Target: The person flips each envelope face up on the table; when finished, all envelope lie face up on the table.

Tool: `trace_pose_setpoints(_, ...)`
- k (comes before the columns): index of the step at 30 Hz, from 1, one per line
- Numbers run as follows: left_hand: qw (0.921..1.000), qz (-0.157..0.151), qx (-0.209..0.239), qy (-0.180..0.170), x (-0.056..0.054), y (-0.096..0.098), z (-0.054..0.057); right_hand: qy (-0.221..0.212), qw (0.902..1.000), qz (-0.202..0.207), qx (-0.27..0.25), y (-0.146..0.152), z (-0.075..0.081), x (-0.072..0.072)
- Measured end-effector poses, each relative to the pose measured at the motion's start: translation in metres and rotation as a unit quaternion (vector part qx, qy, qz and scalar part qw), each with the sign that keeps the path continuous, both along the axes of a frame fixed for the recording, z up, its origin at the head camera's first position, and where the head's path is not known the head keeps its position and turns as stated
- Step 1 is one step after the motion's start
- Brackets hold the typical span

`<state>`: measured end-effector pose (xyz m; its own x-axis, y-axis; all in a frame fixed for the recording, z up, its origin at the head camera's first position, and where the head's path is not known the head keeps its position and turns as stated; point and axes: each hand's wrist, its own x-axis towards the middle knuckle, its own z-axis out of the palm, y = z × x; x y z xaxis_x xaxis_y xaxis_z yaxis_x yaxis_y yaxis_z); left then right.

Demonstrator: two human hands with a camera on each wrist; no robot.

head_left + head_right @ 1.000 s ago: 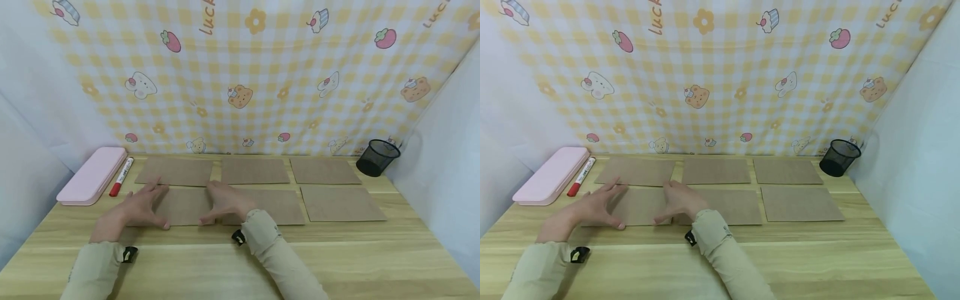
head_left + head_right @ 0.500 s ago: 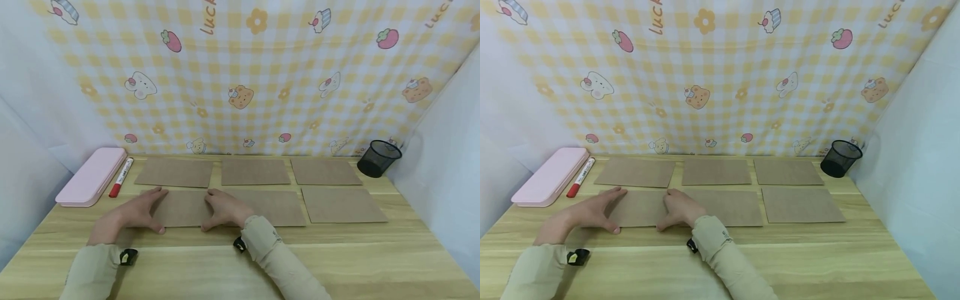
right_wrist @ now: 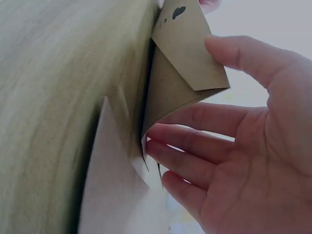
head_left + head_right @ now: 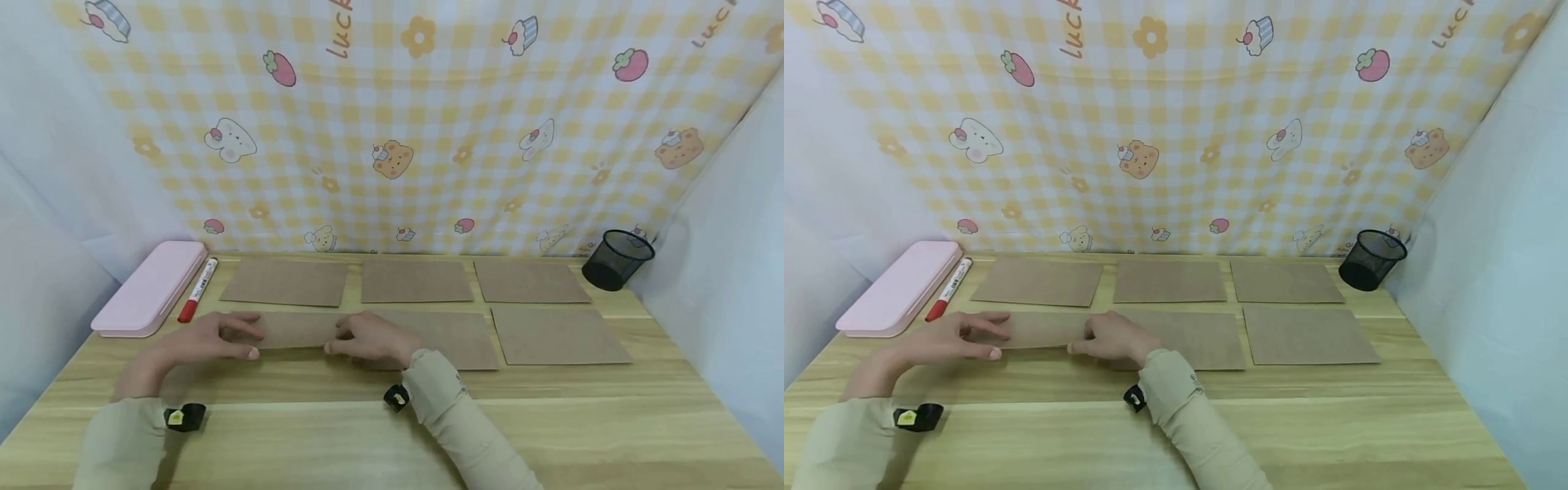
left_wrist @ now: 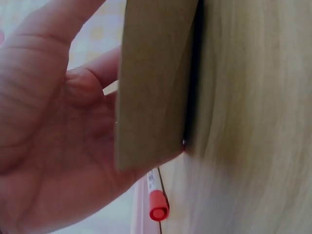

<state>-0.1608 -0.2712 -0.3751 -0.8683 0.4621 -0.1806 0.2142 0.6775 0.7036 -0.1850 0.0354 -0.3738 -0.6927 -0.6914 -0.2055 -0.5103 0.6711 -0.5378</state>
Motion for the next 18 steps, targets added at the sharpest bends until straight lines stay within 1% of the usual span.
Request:
trace_pose_setpoints(3,0.9995,0.012,0.027,-0.012,0.000,-0.008,-0.002,-0.019,0.9998,-0.005,-0.007,0.004,0.001,-0.002)
trace_pose_setpoints(5,0.9992,0.019,0.033,-0.013,-0.001,-0.012,-0.002,-0.023,0.9997,-0.009,-0.009,0.007,0.003,-0.004)
trace_pose_setpoints(10,0.9990,0.044,0.012,-0.001,-0.003,-0.014,-0.001,-0.016,0.9995,-0.014,-0.023,0.009,0.004,-0.006)
trace_pose_setpoints(12,0.9985,0.054,0.012,0.004,-0.003,-0.014,0.000,-0.013,0.9989,-0.018,-0.041,0.009,0.003,-0.007)
trace_pose_setpoints(14,0.9976,0.065,0.025,0.001,-0.002,-0.014,0.001,-0.015,0.9974,-0.028,-0.065,0.008,0.001,-0.007)
trace_pose_setpoints(16,0.9959,0.083,0.035,-0.005,-0.001,-0.016,0.000,-0.017,0.9949,-0.042,-0.090,0.007,0.000,-0.008)
trace_pose_setpoints(18,0.9930,0.107,0.048,-0.014,-0.001,-0.017,-0.001,-0.010,0.9927,-0.057,-0.106,0.005,-0.001,-0.008)
